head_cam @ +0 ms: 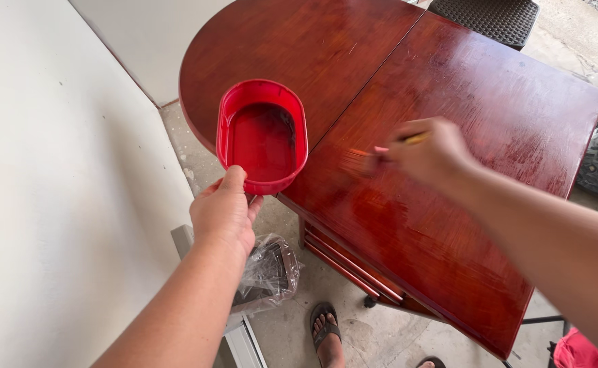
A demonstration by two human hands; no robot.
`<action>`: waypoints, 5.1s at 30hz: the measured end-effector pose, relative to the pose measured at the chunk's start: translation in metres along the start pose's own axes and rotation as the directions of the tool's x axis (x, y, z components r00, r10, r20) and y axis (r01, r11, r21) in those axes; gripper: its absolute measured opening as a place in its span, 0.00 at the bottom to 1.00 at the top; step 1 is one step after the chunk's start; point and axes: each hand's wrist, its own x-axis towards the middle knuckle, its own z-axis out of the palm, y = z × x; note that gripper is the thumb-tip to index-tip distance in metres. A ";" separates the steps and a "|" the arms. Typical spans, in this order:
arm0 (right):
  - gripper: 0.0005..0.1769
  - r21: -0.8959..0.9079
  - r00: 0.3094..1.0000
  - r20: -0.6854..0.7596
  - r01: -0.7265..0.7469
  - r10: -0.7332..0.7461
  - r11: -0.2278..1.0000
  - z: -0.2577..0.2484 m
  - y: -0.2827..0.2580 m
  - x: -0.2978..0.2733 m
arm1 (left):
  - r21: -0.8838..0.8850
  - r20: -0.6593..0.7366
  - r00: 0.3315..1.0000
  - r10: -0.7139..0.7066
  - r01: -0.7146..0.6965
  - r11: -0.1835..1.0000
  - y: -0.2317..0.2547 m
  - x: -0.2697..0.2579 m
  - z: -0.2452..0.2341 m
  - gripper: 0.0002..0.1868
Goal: The person applies a reddish-brown finish to a wooden table using a paintbrush. They repeatedly dip the brush into a red container and spread the finish across the table surface in smooth strokes.
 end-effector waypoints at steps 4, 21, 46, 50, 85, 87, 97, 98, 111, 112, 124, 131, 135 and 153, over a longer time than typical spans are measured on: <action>0.14 0.009 0.975 -0.137 -0.176 0.176 0.984 -0.028 -0.003 -0.020 | 0.028 0.048 0.998 0.031 -0.032 0.999 -0.002 0.000 -0.002 0.17; 0.06 0.170 0.997 -0.022 -0.070 0.075 0.983 -0.031 0.014 -0.041 | 0.022 0.091 0.995 -0.031 0.029 0.999 -0.021 0.007 0.025 0.13; 0.04 -0.067 0.790 -0.027 0.610 -0.612 0.790 -0.022 -0.008 -0.024 | 0.202 0.208 0.978 -0.026 -0.017 0.979 -0.035 -0.015 0.054 0.20; 0.03 -0.108 0.860 -0.043 0.502 -0.508 0.858 -0.023 -0.006 -0.029 | 0.166 0.246 0.969 0.015 -0.058 0.984 -0.032 -0.021 0.054 0.20; 0.07 0.103 0.968 -0.100 -0.219 0.230 0.970 -0.080 0.099 -0.054 | 0.128 0.154 0.987 0.040 -0.060 0.990 -0.026 -0.010 0.046 0.17; 0.06 0.183 0.966 -0.118 -0.206 0.229 0.961 -0.092 0.084 -0.063 | 0.119 0.152 0.988 0.037 -0.056 0.991 -0.026 -0.009 0.044 0.16; 0.07 0.387 0.996 -0.008 0.088 -0.092 0.918 -0.026 0.164 -0.041 | 0.102 0.238 0.969 -0.063 0.040 0.994 -0.054 -0.022 0.069 0.15; 0.07 0.379 0.995 -0.033 0.103 -0.098 0.920 -0.045 0.187 -0.049 | 0.114 0.241 0.968 -0.074 0.048 0.992 -0.058 -0.024 0.070 0.14; 0.08 0.478 0.971 -0.032 0.222 -0.235 0.850 -0.020 0.139 -0.039 | 0.145 0.303 0.949 -0.083 0.040 0.989 -0.062 -0.026 0.080 0.10; 0.08 0.447 0.976 0.006 0.191 -0.216 0.874 -0.023 0.151 -0.035 | 0.143 0.311 0.947 -0.082 0.038 0.989 -0.059 -0.025 0.083 0.10; 0.05 0.563 0.959 -0.038 0.252 -0.280 0.787 -0.080 0.169 -0.045 | 0.306 0.511 0.850 -0.128 -0.041 0.951 -0.039 0.005 0.139 0.10; 0.04 0.474 0.969 -0.026 0.229 -0.247 0.850 -0.057 0.192 -0.044 | 0.292 0.474 0.878 -0.066 -0.087 0.952 -0.047 -0.012 0.157 0.14; 0.03 0.495 0.951 -0.106 0.305 -0.292 0.813 -0.112 0.221 -0.060 | 0.315 0.474 0.879 -0.042 -0.125 0.941 -0.056 -0.032 0.150 0.14; 0.04 0.460 0.959 -0.080 0.277 -0.271 0.843 -0.137 0.239 -0.082 | 0.225 0.287 0.956 -0.067 0.001 0.974 -0.081 -0.122 0.007 0.12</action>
